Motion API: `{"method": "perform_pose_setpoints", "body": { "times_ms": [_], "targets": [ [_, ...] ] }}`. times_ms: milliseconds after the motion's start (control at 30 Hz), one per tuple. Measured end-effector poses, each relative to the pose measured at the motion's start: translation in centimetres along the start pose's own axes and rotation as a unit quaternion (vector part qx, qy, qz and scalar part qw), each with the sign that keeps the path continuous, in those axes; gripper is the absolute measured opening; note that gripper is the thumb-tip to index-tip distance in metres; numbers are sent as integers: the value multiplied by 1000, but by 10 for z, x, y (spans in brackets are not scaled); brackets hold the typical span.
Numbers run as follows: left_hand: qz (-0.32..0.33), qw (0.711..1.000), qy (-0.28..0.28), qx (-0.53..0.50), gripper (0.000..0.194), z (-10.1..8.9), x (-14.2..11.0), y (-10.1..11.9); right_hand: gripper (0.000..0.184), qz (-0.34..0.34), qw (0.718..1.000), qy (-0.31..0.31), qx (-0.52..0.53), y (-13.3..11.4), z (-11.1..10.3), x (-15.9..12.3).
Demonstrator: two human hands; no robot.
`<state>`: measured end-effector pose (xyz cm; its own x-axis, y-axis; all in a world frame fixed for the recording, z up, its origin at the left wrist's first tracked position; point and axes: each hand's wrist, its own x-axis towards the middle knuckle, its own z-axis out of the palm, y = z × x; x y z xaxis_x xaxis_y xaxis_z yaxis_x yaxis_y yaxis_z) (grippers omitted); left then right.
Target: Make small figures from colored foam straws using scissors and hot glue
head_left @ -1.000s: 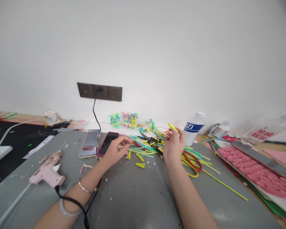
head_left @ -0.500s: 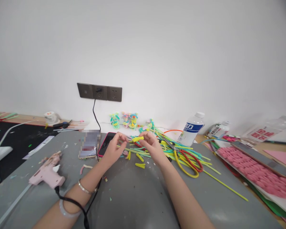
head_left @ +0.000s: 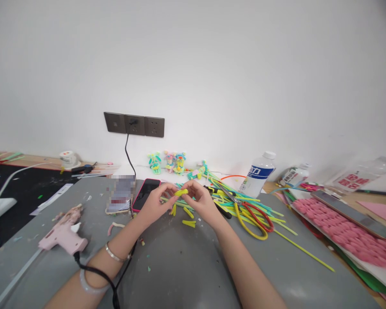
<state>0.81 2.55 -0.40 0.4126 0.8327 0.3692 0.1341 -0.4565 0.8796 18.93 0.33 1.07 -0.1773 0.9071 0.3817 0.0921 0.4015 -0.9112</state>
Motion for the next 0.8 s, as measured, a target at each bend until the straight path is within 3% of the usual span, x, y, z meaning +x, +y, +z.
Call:
{"method": "perform_pose_setpoints", "body": {
  "times_ms": [167,333,800],
  "targets": [
    [-3,1000,8,3,19,0,1,-1,13,-6,1000,-17,4,0,1,0],
    [-2,1000,14,10,18,1,1,-3,28,3,999,-11,42,5,3,-1],
    [34,998,20,49,11,-1,2,-1,25,40,998,9,49,3,9,-1]
  ]
}}
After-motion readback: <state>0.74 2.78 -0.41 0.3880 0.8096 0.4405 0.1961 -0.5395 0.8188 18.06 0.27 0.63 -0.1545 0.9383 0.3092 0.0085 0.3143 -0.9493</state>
